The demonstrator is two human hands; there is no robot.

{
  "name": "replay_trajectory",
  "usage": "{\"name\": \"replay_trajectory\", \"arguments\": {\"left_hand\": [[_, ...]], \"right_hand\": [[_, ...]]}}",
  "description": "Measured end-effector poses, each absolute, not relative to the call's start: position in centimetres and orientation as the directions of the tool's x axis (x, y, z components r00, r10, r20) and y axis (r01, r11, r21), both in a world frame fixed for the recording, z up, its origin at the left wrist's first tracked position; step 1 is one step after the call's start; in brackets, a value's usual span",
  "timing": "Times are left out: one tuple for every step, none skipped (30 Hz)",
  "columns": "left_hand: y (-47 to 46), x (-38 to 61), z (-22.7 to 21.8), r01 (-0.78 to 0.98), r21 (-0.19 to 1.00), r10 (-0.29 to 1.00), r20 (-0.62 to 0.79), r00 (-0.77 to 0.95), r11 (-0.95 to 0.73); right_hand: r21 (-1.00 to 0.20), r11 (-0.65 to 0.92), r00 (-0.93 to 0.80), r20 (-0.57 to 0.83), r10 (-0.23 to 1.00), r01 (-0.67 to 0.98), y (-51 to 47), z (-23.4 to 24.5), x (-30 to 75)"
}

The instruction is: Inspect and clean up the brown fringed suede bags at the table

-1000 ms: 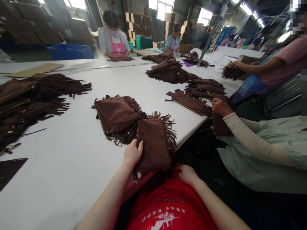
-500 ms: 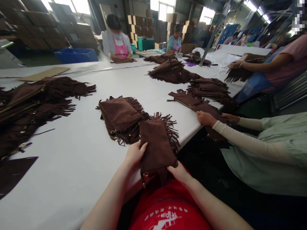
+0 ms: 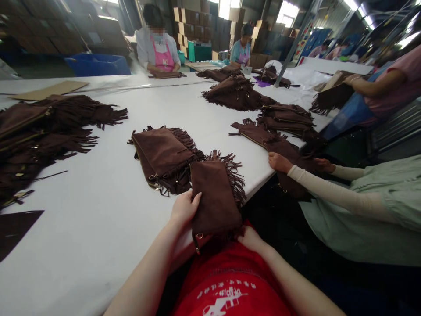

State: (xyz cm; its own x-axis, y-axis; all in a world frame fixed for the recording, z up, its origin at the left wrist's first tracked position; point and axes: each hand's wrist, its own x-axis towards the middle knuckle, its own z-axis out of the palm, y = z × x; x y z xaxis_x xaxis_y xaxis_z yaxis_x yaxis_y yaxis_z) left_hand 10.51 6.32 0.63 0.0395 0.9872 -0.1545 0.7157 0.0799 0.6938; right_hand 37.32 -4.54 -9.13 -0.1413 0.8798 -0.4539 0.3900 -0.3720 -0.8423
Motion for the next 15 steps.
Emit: {"name": "replay_trajectory", "arguments": {"left_hand": [[6.3,10.5,0.7,0.726,0.684,0.988,-0.148,0.040,0.073],[6.3,10.5,0.7,0.736,0.673,0.989,-0.143,0.041,0.067],[6.3,10.5,0.7,0.745,0.664,0.990,-0.137,0.040,0.062],[6.3,10.6,0.7,0.750,0.658,0.991,-0.131,0.038,0.058],[6.3,10.6,0.8,0.751,0.658,0.991,-0.125,0.038,0.054],[6.3,10.6,0.8,0.748,0.661,0.992,-0.121,0.039,0.051],[6.3,10.6,0.8,0.743,0.667,0.992,-0.120,0.042,0.049],[6.3,10.5,0.8,0.738,0.673,0.992,-0.120,0.044,0.049],[6.3,10.5,0.7,0.733,0.678,0.991,-0.123,0.046,0.050],[6.3,10.5,0.7,0.730,0.682,0.991,-0.127,0.048,0.052],[6.3,10.5,0.7,0.727,0.684,0.990,-0.130,0.049,0.054],[6.3,10.5,0.7,0.726,0.686,0.990,-0.135,0.050,0.057],[6.3,10.5,0.6,0.725,0.686,0.989,-0.142,0.051,0.062],[6.3,10.4,0.6,0.725,0.685,0.987,-0.152,0.052,0.067],[6.3,10.4,0.6,0.727,0.683,0.986,-0.160,0.053,0.072]], "right_hand": [[-0.898,-0.350,-0.210,-0.408,0.888,0.267,-4.6,-8.5,36.9],[-0.929,-0.344,-0.262,-0.368,0.892,0.133,-4.7,-7.8,36.4],[-0.935,-0.355,-0.300,-0.342,0.890,0.012,-4.7,-7.0,35.7],[-0.926,-0.368,-0.323,-0.324,0.889,-0.083,-4.7,-6.2,35.0],[-0.913,-0.379,-0.324,-0.317,0.891,-0.149,-4.7,-5.5,34.3],[-0.903,-0.386,-0.300,-0.322,0.898,-0.187,-4.6,-4.9,33.6],[-0.901,-0.387,-0.258,-0.333,0.907,-0.198,-4.4,-4.5,33.0],[-0.906,-0.383,-0.203,-0.347,0.916,-0.182,-4.3,-4.3,32.4],[-0.916,-0.375,-0.140,-0.357,0.924,-0.141,-4.1,-4.3,32.0],[-0.928,-0.364,-0.077,-0.358,0.930,-0.079,-3.8,-4.4,31.8],[-0.936,-0.352,-0.032,-0.351,0.936,-0.003,-3.6,-4.7,31.6],[-0.937,-0.340,-0.019,-0.342,0.939,0.076,-3.5,-5.1,31.7],[-0.930,-0.335,-0.035,-0.344,0.938,0.149,-3.4,-5.6,31.8],[-0.916,-0.343,-0.067,-0.363,0.929,0.208,-3.3,-6.2,32.1],[-0.895,-0.368,-0.093,-0.401,0.911,0.253,-3.4,-6.8,32.5]]}}
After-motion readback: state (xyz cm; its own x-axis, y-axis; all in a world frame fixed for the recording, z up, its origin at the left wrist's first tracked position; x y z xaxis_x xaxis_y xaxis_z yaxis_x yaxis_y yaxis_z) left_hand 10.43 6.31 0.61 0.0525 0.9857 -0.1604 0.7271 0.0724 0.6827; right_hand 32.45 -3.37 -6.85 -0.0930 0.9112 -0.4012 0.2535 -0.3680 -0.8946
